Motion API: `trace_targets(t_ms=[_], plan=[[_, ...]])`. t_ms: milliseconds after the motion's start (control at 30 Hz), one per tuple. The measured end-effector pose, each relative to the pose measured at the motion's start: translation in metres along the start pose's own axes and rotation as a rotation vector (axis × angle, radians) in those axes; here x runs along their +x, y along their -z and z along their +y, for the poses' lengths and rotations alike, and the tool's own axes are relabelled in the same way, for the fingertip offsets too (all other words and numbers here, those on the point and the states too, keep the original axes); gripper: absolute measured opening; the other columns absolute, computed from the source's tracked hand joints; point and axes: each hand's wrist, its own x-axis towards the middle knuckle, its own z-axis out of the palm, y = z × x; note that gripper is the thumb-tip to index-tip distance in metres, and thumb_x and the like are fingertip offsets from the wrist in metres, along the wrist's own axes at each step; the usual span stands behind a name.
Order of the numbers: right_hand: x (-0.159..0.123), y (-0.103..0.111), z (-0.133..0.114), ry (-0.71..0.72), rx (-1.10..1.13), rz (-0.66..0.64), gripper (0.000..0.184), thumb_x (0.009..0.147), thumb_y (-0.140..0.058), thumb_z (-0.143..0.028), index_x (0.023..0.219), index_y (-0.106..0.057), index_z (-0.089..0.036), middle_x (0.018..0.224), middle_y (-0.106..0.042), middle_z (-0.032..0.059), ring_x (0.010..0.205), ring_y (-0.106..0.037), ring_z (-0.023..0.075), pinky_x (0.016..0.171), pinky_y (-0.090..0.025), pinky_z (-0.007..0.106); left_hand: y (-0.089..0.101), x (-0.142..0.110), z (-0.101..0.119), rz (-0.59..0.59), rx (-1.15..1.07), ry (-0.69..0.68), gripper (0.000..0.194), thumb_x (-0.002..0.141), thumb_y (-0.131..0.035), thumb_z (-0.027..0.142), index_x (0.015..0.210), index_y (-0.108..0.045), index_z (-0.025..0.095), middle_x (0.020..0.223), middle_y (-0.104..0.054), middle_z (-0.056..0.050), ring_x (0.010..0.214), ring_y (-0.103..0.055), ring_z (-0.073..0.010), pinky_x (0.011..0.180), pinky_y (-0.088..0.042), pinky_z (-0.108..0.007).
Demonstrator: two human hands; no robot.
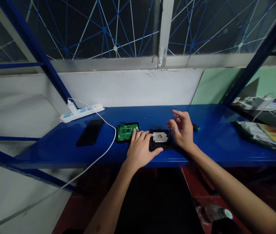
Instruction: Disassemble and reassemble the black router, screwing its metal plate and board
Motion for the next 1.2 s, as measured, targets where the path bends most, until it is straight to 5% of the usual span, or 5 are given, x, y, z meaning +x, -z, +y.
trace_targets(t_ms=[167,467,733,1000,1200], plan=[[-0.0001,-0.0013,-0.0045,-0.037,0.073,-0.066,0.04,0.104,-0.04,-0.029,0.142,-0.047,-0.035,0.122,-0.06,0.0069,0.089,-0.072,0.0179,0.078,-0.065,0.039,0.0007,0.0006,0.0007,-0.011,-0.009,-0.004,0.058,0.089,-0.066,0.063,0.125,-0.06,0.018,0.134,-0.063,-0.014,0.131,-0.054,-0.0326,0.124,-0.02,-0.059],[-0.0011,0.0007,0.0015,-0.004,-0.086,0.05,0.041,0.093,-0.064,-0.03,0.133,-0.054,-0.031,0.104,-0.051,0.0062,0.075,-0.06,0.0175,0.064,-0.062,0.038,0.0008,0.0005,0.0004,-0.013,-0.008,-0.017,0.056,0.09,-0.066,0.06,0.126,-0.059,0.017,0.132,-0.064,-0.014,0.13,-0.056,-0.0312,0.124,-0.023,-0.056],[0.0001,0.0015,-0.0042,-0.027,0.064,-0.035,0.039,0.105,-0.036,-0.028,0.142,-0.049,-0.033,0.123,-0.06,0.0076,0.086,-0.072,0.0167,0.072,-0.064,0.037,0.0008,0.0008,0.0005,-0.026,-0.007,-0.018,0.059,0.091,-0.065,0.06,0.127,-0.059,0.014,0.131,-0.063,-0.014,0.13,-0.055,-0.0308,0.125,-0.022,-0.053],[-0.0008,0.0024,0.0037,0.021,-0.019,0.041,0.046,0.097,-0.057,-0.024,0.141,-0.05,-0.034,0.105,-0.056,0.0043,0.071,-0.067,0.0138,0.061,-0.062,0.033,0.0016,-0.0002,-0.0003,-0.054,0.005,-0.018,0.06,0.092,-0.064,0.061,0.129,-0.058,0.015,0.132,-0.062,-0.013,0.131,-0.054,-0.0309,0.125,-0.024,-0.052],[0.0003,0.0053,0.0005,0.021,-0.031,0.053,0.035,0.095,-0.062,-0.027,0.129,-0.059,-0.031,0.104,-0.053,0.0046,0.074,-0.066,0.0148,0.062,-0.062,0.034,0.0016,0.0,-0.0005,-0.046,-0.025,-0.019,0.055,0.092,-0.064,0.061,0.128,-0.059,0.02,0.129,-0.063,-0.01,0.13,-0.055,-0.0305,0.124,-0.024,-0.053]])
